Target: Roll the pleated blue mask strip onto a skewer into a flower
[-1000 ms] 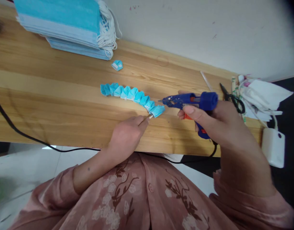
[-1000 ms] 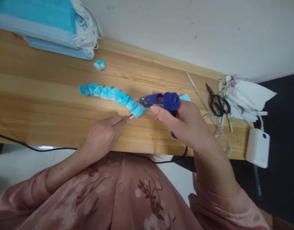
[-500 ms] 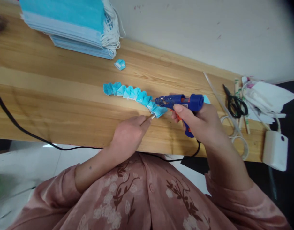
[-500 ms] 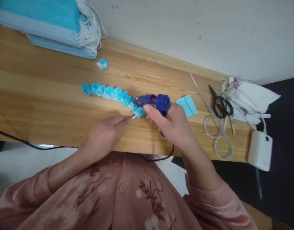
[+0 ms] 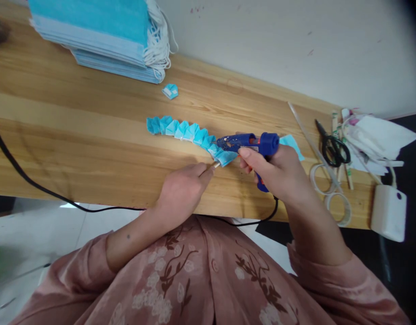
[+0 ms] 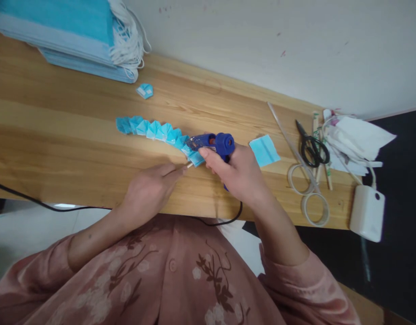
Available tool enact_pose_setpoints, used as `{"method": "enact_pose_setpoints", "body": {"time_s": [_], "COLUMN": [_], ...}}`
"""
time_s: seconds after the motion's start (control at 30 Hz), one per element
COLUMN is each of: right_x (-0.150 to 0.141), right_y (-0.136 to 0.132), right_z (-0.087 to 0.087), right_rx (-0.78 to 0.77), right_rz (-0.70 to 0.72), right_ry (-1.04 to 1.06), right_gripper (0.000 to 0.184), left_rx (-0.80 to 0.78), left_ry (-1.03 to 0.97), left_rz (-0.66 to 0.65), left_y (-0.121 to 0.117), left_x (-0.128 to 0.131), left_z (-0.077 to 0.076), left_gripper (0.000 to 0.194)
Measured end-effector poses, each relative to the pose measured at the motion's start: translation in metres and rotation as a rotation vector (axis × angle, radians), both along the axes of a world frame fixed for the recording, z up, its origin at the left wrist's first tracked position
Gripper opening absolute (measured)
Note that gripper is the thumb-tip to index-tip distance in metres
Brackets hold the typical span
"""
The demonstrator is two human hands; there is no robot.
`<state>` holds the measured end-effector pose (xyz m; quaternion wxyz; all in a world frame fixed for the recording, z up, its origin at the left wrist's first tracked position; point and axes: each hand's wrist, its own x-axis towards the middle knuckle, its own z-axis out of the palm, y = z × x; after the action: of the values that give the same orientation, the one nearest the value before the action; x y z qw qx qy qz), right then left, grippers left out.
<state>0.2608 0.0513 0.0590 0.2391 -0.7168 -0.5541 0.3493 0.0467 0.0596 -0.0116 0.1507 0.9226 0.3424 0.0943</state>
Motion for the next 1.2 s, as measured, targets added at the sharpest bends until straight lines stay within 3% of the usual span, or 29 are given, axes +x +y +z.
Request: {"method": "enact_pose_setpoints", "body": {"time_s": [0.37,0.73,0.9,1.07,1.2], "right_x": [0.005,0.004,0.006,0.014,0.009], "right_y": [-0.005,0.0,0.003,-0.001,0.0], "right_z": [0.003,-0.001,0.011,0.026,0.023], "right_rx": [0.021,0.051,0.067,0.096,0.112], "right_rz": [0.012,0.117,0.189,0.106,0.012], "right_ry": [-0.017,-0.11,-0.151,-0.146,-0.094], "right_gripper": [0.036,0.038,0.03,0.037,0.039], "left_rx": [0.021,0.02,0.017,0.037,0.012], "left_ry": [0.02,0.018,0.025,0.013,0.004], "left_rz": [0.0,0.004,0.007,0.015,0.016], "left_y": [0.0,0.0,0.0,0.0,0.0], "left_x": [0.001,0.0,0.001,0.001,0.0], "left_z": [0.001,0.0,0.0,-0.002,-0.001], "left_gripper": [0.035,0.038,0.035,0.033,0.034]}}
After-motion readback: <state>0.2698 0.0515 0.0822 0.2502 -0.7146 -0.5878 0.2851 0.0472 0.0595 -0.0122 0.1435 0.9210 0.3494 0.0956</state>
